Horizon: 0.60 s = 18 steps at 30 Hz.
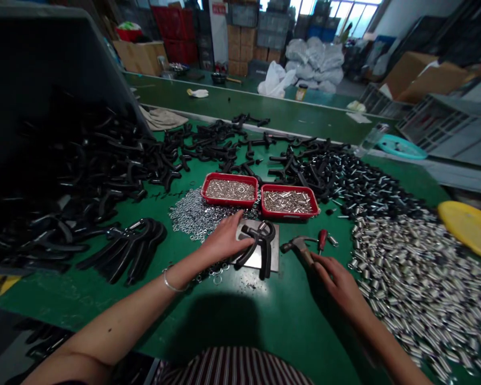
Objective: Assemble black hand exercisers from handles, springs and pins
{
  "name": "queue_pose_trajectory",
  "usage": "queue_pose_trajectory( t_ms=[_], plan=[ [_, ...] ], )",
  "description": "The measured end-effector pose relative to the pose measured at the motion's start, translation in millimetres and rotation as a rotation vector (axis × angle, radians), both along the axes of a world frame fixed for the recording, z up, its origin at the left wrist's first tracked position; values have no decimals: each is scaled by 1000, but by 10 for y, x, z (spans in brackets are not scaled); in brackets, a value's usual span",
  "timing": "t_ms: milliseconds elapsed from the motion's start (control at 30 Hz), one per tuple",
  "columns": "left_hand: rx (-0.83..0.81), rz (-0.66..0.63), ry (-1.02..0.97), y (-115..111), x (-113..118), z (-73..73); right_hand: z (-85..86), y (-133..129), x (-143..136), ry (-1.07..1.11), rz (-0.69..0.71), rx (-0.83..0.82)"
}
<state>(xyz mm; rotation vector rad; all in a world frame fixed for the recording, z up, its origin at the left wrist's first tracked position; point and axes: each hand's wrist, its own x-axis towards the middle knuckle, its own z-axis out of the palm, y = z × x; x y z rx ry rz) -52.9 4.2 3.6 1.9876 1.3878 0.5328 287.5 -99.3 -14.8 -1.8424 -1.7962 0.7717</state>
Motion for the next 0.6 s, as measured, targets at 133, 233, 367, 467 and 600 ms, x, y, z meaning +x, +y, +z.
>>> queue_pose_trajectory(
  t_ms=[133, 233, 367, 467, 600],
  plan=[
    [168, -62, 121, -17, 29, -181, -102, 367, 265, -454, -163, -13],
    [203, -105, 140, -142, 127, -274, -146, 663, 284, -590, -230, -210],
    [281, -191, 159, -149, 263, -238, -139, 906, 268, -608, -205, -226],
    [276, -208, 209, -109, 315, -163, -25, 933, 323, -493, -244, -150],
    [270, -85, 288, -163, 315, -145, 203, 829, 117, -6, -263, 100]
  ],
)
